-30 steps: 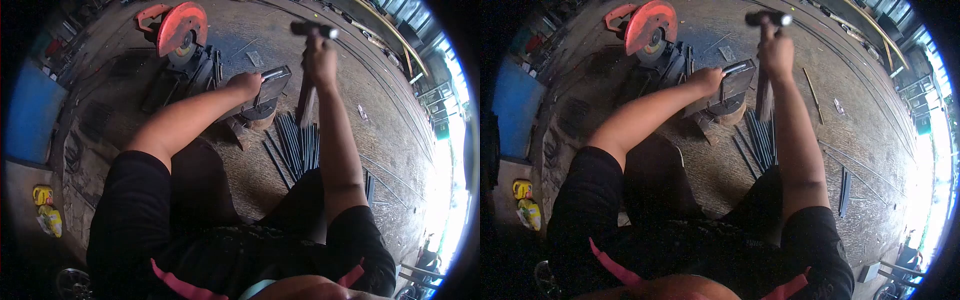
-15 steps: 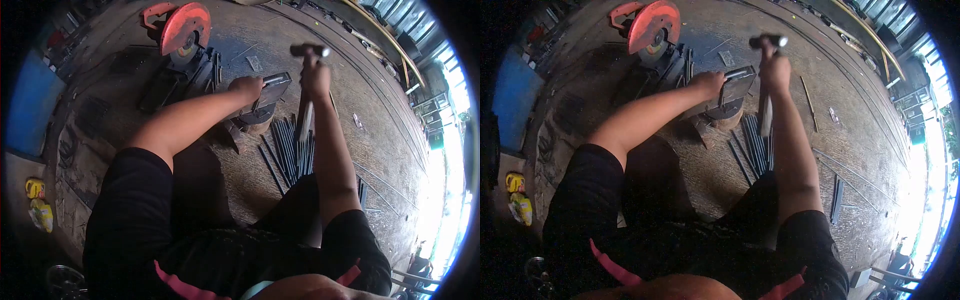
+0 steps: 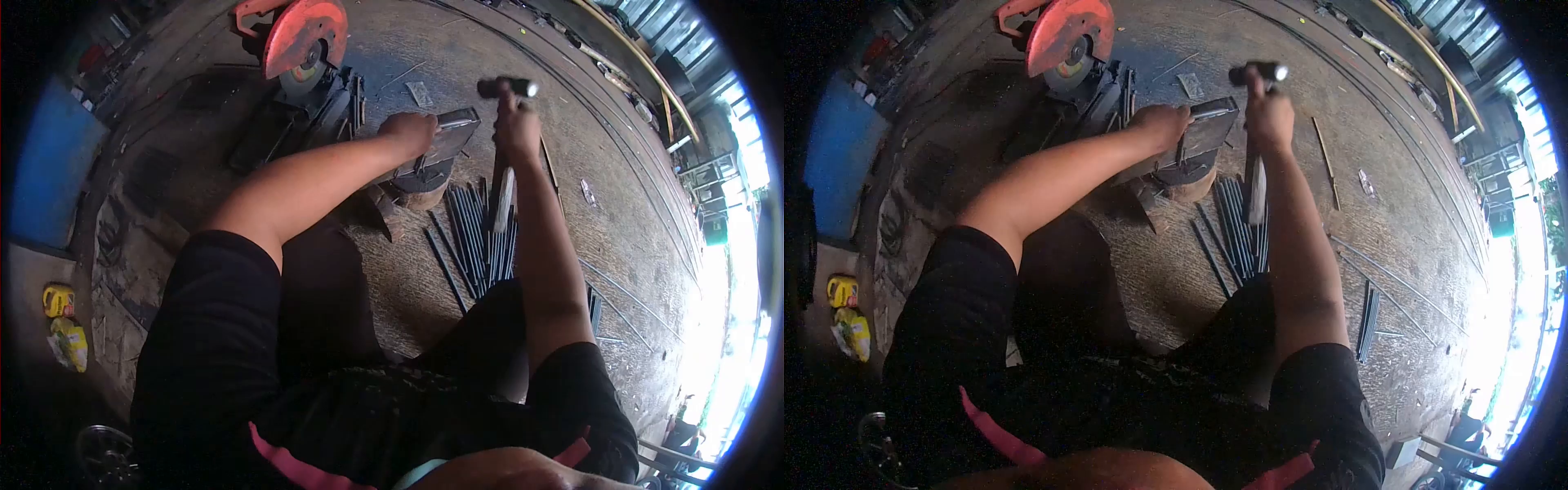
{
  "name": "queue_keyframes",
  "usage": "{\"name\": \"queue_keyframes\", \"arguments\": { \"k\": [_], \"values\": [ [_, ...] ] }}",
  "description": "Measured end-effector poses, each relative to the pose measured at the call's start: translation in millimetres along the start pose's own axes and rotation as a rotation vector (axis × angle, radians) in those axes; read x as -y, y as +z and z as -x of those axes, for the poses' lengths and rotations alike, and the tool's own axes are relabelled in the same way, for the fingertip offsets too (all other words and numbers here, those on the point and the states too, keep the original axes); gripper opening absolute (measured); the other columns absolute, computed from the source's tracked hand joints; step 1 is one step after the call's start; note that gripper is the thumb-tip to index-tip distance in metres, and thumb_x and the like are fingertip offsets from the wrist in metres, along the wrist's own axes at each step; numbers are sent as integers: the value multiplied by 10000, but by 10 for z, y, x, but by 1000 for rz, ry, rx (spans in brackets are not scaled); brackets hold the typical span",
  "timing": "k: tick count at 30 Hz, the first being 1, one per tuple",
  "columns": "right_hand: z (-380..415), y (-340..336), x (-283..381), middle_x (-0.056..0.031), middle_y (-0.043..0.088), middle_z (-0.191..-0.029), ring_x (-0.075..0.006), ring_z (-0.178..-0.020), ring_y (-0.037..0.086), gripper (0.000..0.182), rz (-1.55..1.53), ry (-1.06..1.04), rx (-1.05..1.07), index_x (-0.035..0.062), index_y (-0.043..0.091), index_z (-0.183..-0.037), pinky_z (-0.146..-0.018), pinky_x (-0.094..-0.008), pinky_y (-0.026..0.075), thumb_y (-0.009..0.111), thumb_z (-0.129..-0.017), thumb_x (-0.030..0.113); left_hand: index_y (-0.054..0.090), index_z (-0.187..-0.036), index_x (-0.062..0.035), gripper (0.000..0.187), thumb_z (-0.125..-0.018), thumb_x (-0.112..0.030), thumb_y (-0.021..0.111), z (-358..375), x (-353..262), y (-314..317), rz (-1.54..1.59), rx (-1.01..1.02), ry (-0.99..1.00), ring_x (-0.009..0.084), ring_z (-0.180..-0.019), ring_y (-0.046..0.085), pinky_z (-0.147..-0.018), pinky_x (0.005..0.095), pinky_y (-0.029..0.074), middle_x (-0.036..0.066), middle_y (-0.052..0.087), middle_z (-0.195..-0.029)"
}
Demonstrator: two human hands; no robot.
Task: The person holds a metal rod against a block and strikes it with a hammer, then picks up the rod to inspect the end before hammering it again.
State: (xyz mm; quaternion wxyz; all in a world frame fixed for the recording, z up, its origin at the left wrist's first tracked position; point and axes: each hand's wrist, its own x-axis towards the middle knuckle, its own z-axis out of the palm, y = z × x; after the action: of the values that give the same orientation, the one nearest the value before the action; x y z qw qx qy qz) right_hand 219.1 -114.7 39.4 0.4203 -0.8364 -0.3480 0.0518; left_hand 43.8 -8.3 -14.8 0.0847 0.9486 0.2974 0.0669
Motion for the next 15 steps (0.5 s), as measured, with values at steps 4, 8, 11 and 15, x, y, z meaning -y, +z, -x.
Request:
{"name": "queue_keyframes", "arguments": {
  "k": [4, 8, 11, 15],
  "values": [
    [169, -494, 656, -13, 525, -590, -111, -471, 503, 469, -724, -141, -109, 57, 560, -793, -431, -279, 416, 523, -940, 500, 566, -997, -47, 327, -974, -344, 432, -54, 22, 12, -12, -31, 23, 383, -809, 662, -702, 514, 510, 194, 668, -841],
    [141, -273, 485, -33, 531, -588, -138, -460, 511, 488, -709, -167, -157, 58, 546, -774, -438, -301, 427, 527, -926, 521, 565, -1016, -45, 323, -969, -338, 436, -54, 76, 48, -10, -11, -18, 383, -839, 659, -710, 518, 512, 206, 665, -882],
    [-75, 348, -281, -177, 655, -703, -282, -662, 671, 696, 13, -39, -3, -56, 651, -929, -649, -383, 511, 516, -871, 624, 564, -1049, -52, 323, -970, -334, 426, -86, 91, 129, -50, -9, 4, 385, -861, 656, -721, 520, 512, 206, 664, -915],
    [157, 85, -37, -228, 671, -778, -332, -721, 685, 792, 30, 140, 251, -68, 652, -1011, -738, -393, 516, 494, -838, 688, 561, -1082, -64, 320, -968, -329, 424, -51, 66, 128, -24, -6, -10, 378, -871, 658, -723, 520, 512, 196, 666, -920]
  ]
}}
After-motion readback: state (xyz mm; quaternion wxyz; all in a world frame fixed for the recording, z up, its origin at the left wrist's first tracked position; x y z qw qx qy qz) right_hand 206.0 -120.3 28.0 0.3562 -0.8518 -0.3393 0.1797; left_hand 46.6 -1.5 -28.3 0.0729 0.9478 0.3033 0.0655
